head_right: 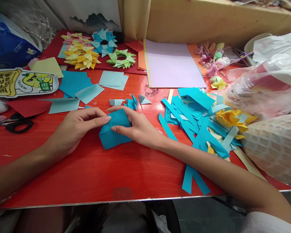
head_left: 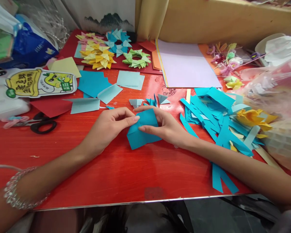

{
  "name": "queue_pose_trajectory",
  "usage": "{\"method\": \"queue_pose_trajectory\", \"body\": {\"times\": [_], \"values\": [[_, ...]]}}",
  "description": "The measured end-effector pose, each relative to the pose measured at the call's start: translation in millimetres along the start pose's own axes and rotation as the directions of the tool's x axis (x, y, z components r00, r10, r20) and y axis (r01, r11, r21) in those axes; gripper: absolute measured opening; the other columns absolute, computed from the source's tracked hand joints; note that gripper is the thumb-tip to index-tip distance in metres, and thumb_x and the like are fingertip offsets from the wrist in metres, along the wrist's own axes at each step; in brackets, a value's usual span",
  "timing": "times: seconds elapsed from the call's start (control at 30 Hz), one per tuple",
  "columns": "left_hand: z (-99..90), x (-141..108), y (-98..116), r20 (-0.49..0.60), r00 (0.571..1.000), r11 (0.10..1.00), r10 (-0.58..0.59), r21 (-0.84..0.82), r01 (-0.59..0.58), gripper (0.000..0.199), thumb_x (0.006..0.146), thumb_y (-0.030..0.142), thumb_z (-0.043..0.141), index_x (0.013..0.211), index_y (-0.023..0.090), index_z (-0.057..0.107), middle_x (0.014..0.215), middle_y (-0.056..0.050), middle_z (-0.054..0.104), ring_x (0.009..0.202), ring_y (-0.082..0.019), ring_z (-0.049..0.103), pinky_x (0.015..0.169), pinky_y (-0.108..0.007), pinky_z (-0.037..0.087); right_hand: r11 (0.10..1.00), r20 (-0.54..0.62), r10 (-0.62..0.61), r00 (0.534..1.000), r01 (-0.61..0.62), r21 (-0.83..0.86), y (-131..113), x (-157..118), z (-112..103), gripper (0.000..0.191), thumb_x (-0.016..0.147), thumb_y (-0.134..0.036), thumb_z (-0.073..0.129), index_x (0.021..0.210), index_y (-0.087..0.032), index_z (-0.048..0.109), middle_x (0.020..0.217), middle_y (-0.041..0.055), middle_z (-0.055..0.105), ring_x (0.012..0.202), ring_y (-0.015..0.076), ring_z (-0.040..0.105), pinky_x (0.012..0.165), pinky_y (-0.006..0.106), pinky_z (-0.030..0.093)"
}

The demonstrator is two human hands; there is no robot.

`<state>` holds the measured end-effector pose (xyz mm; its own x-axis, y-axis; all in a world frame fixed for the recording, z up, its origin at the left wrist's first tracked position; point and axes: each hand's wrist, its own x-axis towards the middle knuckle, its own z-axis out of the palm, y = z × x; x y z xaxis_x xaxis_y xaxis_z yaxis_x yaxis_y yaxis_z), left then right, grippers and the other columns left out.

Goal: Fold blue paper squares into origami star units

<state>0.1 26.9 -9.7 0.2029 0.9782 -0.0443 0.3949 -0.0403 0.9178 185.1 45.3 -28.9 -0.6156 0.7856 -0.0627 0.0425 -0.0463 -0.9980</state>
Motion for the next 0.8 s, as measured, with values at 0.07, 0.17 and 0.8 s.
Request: {"method": "queue_pose_trajectory", "body": {"times": [0.07,0.17,0.8], "values": [[-0.6,2.1,-0.2,0.012,1.000,1.000,-0.013,0.008,0.013,0.026,0.081,0.041,0.056,0.069,0.020,0.063,0.068,0.001,0.061,0.065,-0.012,0.054,0.060,-0.023,0.044,1.000,-0.032,-0.004,0.999,0.004,0.019,0.6,0.5,-0.3,0.043,0.076,-0.027,0.066,0.117,-0.027,0.053,0.094,-0.0003,0.060,0.081,0.0155,0.059,0.069,0.027,0.052],[-2.3,4.0,0.0,0.025,1.000,0.998,-0.017,0.058,0.015,0.026,0.080,0.041,0.059,0.067,0.020,0.064,0.066,0.002,0.061,0.063,-0.011,0.053,0.058,-0.021,0.041,0.998,-0.105,-0.008,0.994,0.014,0.058,1.0,1.2,-0.3,0.042,0.075,-0.026,0.066,0.115,-0.026,0.053,0.093,-0.0003,0.060,0.080,0.0150,0.058,0.068,0.027,0.052],[-3.0,4.0,2.0,-0.009,0.998,0.995,-0.058,-0.079,0.057,0.018,0.078,0.034,0.063,0.071,0.018,0.065,0.072,0.001,0.063,0.068,-0.012,0.054,0.063,-0.021,0.043,0.999,-0.170,-0.025,0.985,0.031,0.034,5.4,2.1,1.4,0.021,0.078,-0.029,0.064,0.096,-0.018,0.063,0.081,0.0000,0.065,0.074,0.0145,0.061,0.065,0.028,0.053]]}}
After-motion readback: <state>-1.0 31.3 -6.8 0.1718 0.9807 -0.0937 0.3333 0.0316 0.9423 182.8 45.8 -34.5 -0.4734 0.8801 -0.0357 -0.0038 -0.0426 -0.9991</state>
